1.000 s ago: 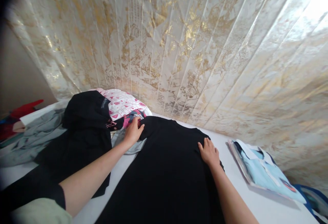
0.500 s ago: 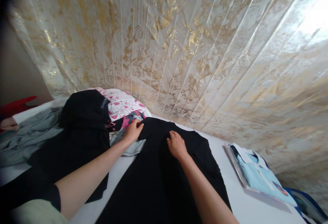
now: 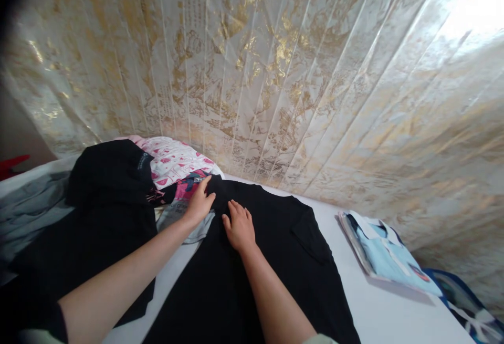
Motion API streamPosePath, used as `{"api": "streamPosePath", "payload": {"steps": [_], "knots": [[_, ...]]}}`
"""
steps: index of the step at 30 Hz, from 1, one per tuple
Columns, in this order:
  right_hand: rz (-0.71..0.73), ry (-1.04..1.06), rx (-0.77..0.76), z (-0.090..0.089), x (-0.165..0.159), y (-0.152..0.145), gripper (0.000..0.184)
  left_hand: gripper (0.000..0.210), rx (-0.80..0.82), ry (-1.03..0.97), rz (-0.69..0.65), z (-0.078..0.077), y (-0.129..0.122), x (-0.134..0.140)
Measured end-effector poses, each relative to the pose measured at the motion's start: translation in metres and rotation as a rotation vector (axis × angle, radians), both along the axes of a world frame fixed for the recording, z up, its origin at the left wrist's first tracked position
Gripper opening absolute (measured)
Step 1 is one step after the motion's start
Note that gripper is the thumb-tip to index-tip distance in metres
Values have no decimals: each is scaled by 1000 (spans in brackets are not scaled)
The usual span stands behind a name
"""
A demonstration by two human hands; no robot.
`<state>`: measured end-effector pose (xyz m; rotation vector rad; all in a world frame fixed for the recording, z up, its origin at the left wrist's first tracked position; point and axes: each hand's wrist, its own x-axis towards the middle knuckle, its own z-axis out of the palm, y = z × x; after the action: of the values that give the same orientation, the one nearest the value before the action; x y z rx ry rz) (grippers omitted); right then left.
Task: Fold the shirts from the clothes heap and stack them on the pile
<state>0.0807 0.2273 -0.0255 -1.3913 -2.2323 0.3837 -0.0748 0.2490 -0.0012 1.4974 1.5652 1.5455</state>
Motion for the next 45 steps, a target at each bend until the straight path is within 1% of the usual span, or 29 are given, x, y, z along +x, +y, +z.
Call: {"api": "streamPosePath", "payload": {"steps": [1,2,4,5,6,7,9,11,12,13,16,19,22,25,28,30,32,34,36,38,42,45], "knots": [[-6,100,-11,0,3,3,48,59,48,7,-78,5,-7,7],[-26,209,-26,-1,7,6,49,59,90,29,-190,11,-14,14],[-114,393,-62,-2,17,12,54,55,96,82,-455,20,-30,29],[-174,452,-78,-3,21,15,58,50,81,120,-537,24,-38,35],[-229,490,-89,-3,25,18,61,44,74,172,-555,26,-43,39],[-269,515,-94,-4,29,20,63,39,67,231,-519,28,-47,41],[-306,559,-95,-5,33,23,63,32,45,383,-337,28,-51,40],[-316,585,-82,-5,35,24,57,33,-27,548,-158,24,-50,35],[-319,579,-66,-5,35,24,56,33,-82,630,-112,21,-50,32],[-321,562,-45,-5,36,24,55,35,-133,703,-97,17,-49,30],[-324,501,4,-3,39,24,57,41,-208,825,-145,7,-48,28],[-354,476,3,0,44,24,56,32,-188,842,-121,-2,-45,28],[-429,414,-5,1,46,23,56,22,-166,807,-84,-7,-38,24],[-482,319,4,-1,45,20,58,19,-145,746,-75,-7,-33,21],[-468,222,31,-2,43,19,55,19,-151,690,-41,-6,-32,20],[-451,128,31,1,41,24,52,19,-159,671,-23,-7,-32,20],[-429,32,12,6,39,35,49,20,-147,667,-21,-9,-32,19],[-398,-19,-51,13,38,52,47,20,-127,668,-23,-12,-31,19],[-363,-13,-148,20,35,73,43,20,-113,670,-26,-14,-30,19],[-340,0,-193,24,30,94,36,20,-114,673,-29,-15,-30,18],[-326,24,-182,26,13,122,24,20,-126,663,-33,-14,-31,17],[-318,48,-155,23,-2,133,22,20,-115,671,-37,-15,-31,18]]}}
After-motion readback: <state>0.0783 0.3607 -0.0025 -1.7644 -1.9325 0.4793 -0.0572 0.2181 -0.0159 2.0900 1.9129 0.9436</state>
